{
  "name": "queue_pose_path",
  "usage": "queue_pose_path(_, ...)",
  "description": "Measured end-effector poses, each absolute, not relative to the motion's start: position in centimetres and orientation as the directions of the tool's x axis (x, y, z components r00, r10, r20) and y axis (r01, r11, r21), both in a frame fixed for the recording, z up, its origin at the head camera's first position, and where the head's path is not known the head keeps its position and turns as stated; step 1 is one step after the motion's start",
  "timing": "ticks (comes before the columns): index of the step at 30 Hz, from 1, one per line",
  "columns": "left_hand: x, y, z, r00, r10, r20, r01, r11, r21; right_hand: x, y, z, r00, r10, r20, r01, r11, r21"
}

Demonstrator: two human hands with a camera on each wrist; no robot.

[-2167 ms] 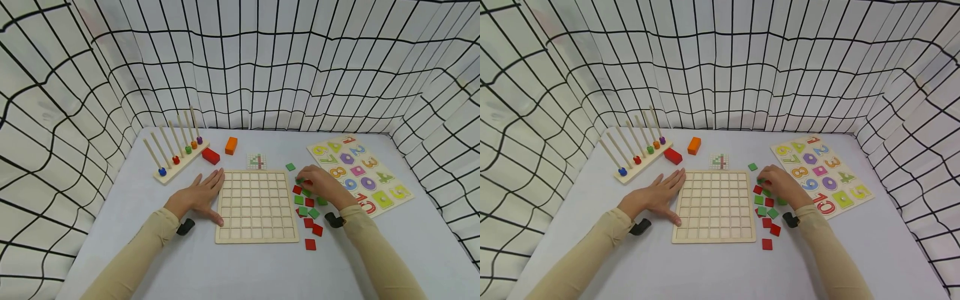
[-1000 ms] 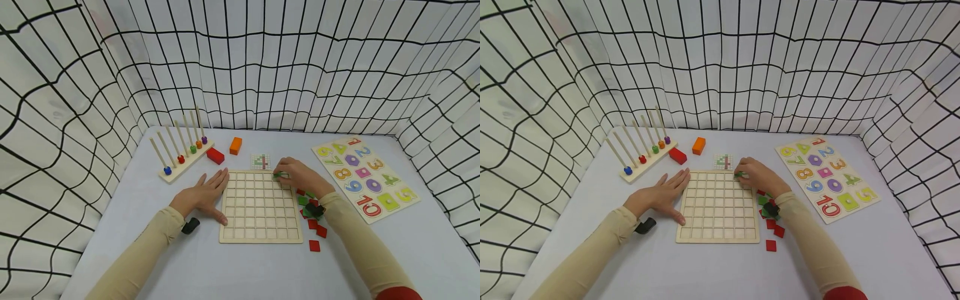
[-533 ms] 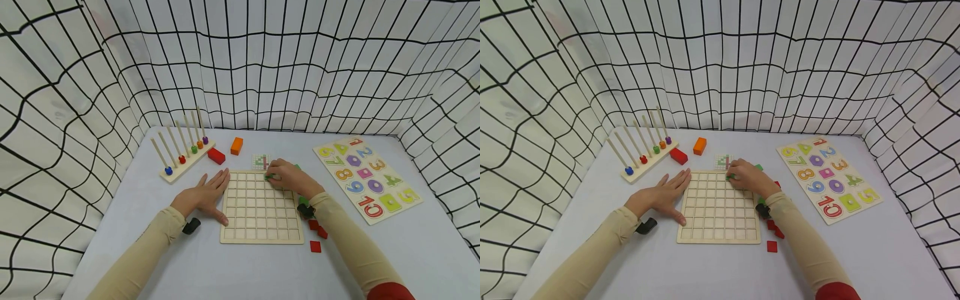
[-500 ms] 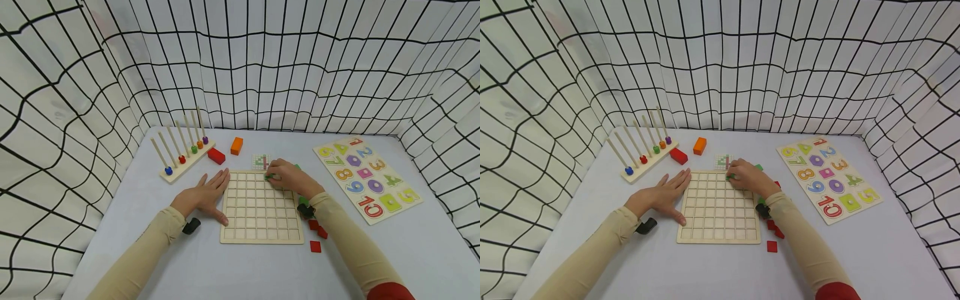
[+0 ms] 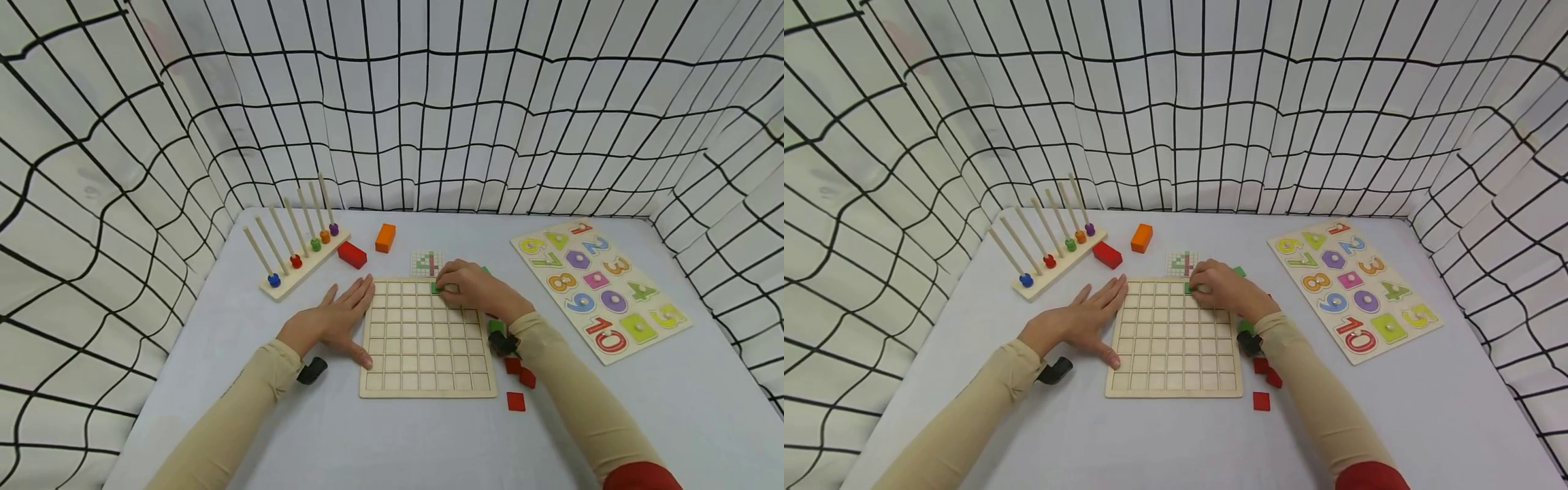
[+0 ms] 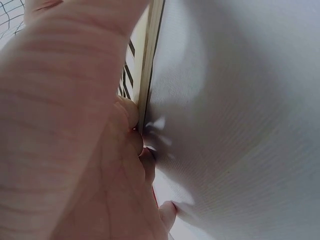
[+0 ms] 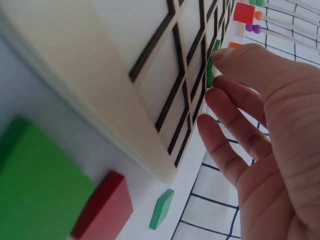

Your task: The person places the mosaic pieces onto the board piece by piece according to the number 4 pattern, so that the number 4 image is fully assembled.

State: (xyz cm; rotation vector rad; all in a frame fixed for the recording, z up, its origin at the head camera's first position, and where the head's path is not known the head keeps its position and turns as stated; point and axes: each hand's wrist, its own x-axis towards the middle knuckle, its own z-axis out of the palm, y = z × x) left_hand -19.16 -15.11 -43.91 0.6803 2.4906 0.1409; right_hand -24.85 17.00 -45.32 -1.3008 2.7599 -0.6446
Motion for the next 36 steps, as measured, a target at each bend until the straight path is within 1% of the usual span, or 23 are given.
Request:
queue_pose_path(4,-19.1,-15.1,-43.9,-0.724,0.493,-0.482,0.438,0.869,0.229,-24.9,17.6,-45.1,-0.669,-0.731,0.136,-0.712,0.577,-0.400)
queue_pose_path(7,-19.1,-15.1,-43.9,-0.724,0.493,-0.483,0.439,0.869,0.228,-25.0,18.3,-44.7,-0.677,-0.722,0.142,-0.709,0.588,-0.390)
queue_pose_path(12,-19.2,-15.2,-44.1,-0.718,0.498,-0.486,0.441,0.866,0.235,-25.4,19.5,-44.0,-0.729,-0.679,0.092,-0.651,0.646,-0.399)
queue_pose_path(16,-19.2,-15.2,-44.0,-0.715,0.501,-0.488,0.437,0.865,0.247,-25.8,20.4,-43.9,-0.749,-0.659,0.065,-0.626,0.672,-0.396)
queue_pose_path(18,-19.2,-15.2,-44.0,-0.713,0.503,-0.488,0.440,0.863,0.248,-26.0,20.8,-44.0,-0.758,-0.650,0.050,-0.614,0.686,-0.389)
queue_pose_path(22,-19.2,-15.2,-44.1,-0.714,0.507,-0.483,0.442,0.861,0.252,-26.3,21.7,-44.3,-0.796,-0.605,-0.001,-0.561,0.738,-0.375)
queue_pose_path(27,-19.2,-15.2,-44.3,-0.719,0.507,-0.475,0.440,0.862,0.254,-26.8,22.8,-45.0,-0.833,-0.548,-0.074,-0.499,0.803,-0.325)
queue_pose_path(30,-19.1,-15.2,-44.2,-0.724,0.501,-0.474,0.438,0.865,0.246,-27.0,23.3,-45.4,-0.830,-0.554,-0.065,-0.512,0.803,-0.303)
queue_pose_path(34,-19.1,-15.2,-44.2,-0.727,0.497,-0.474,0.432,0.867,0.246,-27.1,23.6,-45.7,-0.810,-0.587,-0.005,-0.562,0.778,-0.280)
queue_pose_path(36,-19.2,-15.2,-44.2,-0.725,0.498,-0.476,0.429,0.867,0.253,-27.1,23.7,-45.7,-0.806,-0.592,0.008,-0.569,0.771,-0.287)
